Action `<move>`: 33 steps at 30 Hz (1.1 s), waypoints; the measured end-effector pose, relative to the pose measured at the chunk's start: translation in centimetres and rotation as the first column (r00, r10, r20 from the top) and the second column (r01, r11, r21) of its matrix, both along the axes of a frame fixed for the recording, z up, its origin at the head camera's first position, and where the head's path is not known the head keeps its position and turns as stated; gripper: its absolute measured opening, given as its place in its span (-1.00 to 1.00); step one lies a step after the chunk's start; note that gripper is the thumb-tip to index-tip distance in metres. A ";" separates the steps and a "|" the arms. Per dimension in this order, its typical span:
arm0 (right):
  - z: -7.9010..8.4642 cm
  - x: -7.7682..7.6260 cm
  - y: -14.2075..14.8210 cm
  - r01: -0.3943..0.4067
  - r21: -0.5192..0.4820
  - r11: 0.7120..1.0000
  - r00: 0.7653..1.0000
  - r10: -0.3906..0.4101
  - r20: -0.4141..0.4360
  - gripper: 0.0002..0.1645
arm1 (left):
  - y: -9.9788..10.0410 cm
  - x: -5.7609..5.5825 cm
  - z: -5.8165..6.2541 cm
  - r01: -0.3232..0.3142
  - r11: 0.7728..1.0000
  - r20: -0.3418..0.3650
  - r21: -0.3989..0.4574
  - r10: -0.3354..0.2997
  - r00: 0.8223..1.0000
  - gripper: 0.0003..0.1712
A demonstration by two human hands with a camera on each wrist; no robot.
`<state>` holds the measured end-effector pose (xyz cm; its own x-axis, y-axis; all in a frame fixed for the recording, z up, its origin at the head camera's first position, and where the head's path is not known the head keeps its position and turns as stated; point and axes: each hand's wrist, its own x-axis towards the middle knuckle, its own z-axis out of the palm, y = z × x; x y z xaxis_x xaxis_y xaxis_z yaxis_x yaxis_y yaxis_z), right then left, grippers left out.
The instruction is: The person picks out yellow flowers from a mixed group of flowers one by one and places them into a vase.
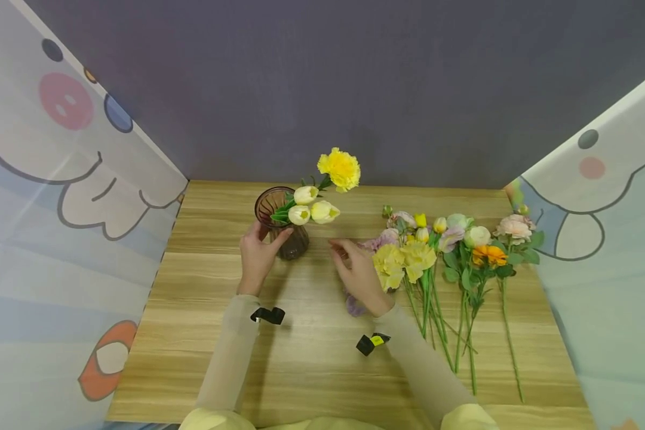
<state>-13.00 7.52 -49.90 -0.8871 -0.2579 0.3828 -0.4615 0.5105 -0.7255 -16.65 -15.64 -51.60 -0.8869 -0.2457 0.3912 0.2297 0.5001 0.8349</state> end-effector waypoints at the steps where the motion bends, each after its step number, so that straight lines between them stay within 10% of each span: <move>1: -0.4 0.2 0.5 0.013 -0.003 1.000 1.000 -0.013 -0.017 -0.69 | 0.0 0.0 0.0 -0.001 1.000 0.001 0.000 0.001 1.000 -0.35; 18: -5.3 2.7 10.0 0.318 -0.107 0.942 0.920 -0.334 -0.205 -0.80 | 0.0 -0.1 0.0 -0.001 1.000 0.003 0.011 0.001 1.000 -0.36; 25: -6.8 3.9 13.1 0.410 -0.135 0.902 0.895 -0.426 -0.128 -0.78 | 0.2 0.0 0.0 0.008 1.000 0.005 0.012 -0.008 1.000 -0.37; 33: -8.3 5.1 14.3 0.467 0.067 0.882 0.884 -0.467 -0.019 -0.76 | 0.1 0.0 0.0 -0.003 1.000 -0.006 0.001 0.003 1.000 -0.37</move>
<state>-7.89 21.85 -58.20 -0.9104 0.1609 0.3812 -0.1589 0.7148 -0.6811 -16.70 -15.54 -51.59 -0.8838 -0.2485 0.3963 0.2335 0.4999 0.8340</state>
